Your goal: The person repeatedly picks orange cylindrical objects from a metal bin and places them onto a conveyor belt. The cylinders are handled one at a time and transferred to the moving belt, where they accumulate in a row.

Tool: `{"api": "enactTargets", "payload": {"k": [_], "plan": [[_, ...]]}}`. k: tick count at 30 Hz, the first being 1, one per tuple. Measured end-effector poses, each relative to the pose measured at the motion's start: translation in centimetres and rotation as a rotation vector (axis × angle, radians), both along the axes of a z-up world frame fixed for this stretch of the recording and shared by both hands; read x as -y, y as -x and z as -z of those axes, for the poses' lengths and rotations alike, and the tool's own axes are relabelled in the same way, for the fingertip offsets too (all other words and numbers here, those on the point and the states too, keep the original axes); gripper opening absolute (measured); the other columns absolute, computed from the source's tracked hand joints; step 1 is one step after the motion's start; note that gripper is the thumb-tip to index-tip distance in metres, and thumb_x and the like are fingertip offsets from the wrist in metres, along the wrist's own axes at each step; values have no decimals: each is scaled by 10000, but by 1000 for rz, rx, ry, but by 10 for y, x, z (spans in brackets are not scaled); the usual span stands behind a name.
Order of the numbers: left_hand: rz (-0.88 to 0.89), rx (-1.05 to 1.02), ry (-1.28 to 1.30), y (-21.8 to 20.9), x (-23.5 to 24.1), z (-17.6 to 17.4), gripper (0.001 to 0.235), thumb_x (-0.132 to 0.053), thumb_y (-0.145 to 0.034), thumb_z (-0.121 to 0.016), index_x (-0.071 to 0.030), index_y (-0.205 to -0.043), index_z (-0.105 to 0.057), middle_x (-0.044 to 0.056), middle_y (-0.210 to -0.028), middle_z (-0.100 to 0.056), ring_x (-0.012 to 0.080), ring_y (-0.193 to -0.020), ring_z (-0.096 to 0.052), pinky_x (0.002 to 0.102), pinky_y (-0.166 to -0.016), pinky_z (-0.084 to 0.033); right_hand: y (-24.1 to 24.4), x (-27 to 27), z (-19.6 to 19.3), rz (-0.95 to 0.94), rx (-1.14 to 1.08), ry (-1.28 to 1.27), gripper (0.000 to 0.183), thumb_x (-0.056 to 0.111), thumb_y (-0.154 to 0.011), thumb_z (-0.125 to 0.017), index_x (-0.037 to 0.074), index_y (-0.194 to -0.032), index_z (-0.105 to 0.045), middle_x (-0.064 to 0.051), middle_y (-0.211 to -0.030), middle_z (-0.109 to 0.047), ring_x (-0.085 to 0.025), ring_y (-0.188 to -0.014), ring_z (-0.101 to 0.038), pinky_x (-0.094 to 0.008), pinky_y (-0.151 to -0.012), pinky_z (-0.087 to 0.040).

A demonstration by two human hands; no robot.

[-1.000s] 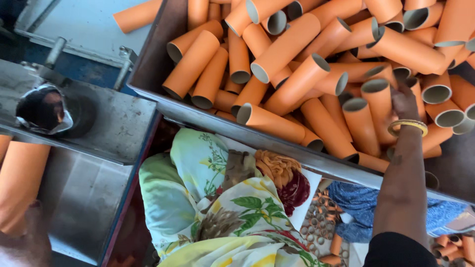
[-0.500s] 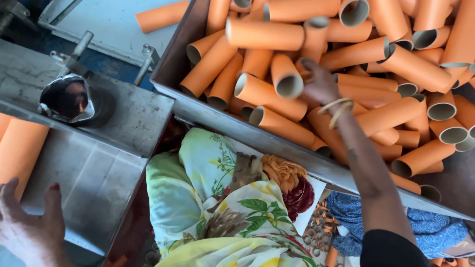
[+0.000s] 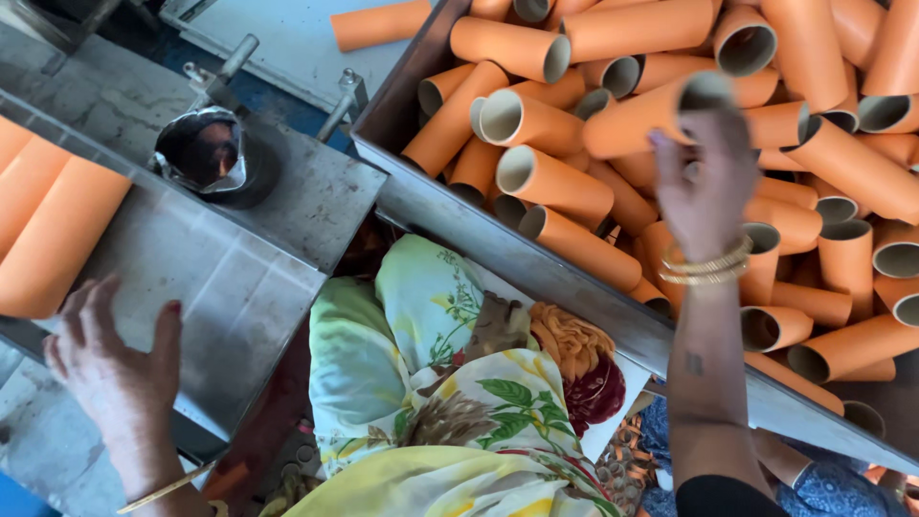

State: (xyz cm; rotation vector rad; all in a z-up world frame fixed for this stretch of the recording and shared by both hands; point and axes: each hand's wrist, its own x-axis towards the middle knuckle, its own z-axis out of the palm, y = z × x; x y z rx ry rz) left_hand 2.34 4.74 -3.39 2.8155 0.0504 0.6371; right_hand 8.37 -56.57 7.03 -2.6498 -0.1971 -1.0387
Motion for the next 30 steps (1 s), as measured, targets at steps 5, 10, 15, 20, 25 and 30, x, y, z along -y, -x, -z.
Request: {"api": "enactTargets", "payload": {"k": [5, 10, 15, 20, 25, 30], "plan": [[181, -65, 99, 10, 78, -58, 744, -335, -858, -859, -81, -1473, -527, 147, -1521, -534, 319, -1378, -504, 554, -1210, -363, 59, -55, -16, -170, 136, -471, 129, 41, -1093, -706, -36, -1112, -605, -95, -1007, -623, -203, -856, -578, -323, -735, -475], [552, 68, 191, 18, 166, -95, 975, -344, -668, -910, -57, -1476, -445, 212, -1481, -509, 374, -1372, -492, 582, -1202, -293, 79, -147, -16, -873, -196, -703, 104, -32, -1019, -572, 38, -1088, -606, -110, -1059, -688, -186, -932, -677, -306, -775, -541], [615, -83, 276, 14, 167, -98, 963, -160, -634, -879, -49, -1473, -420, 169, -1324, -638, 320, -1228, -613, 561, -1213, -329, 53, -191, -23, -971, -252, -177, 362, 168, -911, -732, 54, -1231, -607, -145, -1314, -590, -320, -1083, -682, -354, -878, -574], [248, -126, 107, -9, 92, -76, 966, -259, -694, -891, -77, -1524, -431, 170, -1137, -655, 356, -1100, -634, 520, -1090, -429, -18, -166, -22, -422, -206, 372, 432, 210, -965, -750, 57, -1351, -630, -100, -1464, -547, -227, -921, -683, -352, -775, -572], [13, -199, -10, -25, 23, -45, 931, -293, -725, -857, -127, -1544, -447, 186, -1189, -649, 377, -1150, -630, 537, -1064, -405, -58, -137, -10, -171, -360, 743, 446, 149, -753, -756, 63, -1180, -656, -107, -1365, -556, -267, -859, -666, -399, -668, -542], [-13, -189, -192, -57, -13, -1, 875, -287, -761, -832, -157, -1545, -466, 163, -1255, -649, 351, -1221, -624, 586, -1147, -356, -61, -123, 3, -106, -307, 945, 113, 118, -840, -701, 126, -943, -656, -83, -1136, -529, -236, -913, -619, -380, -719, -500]]}}
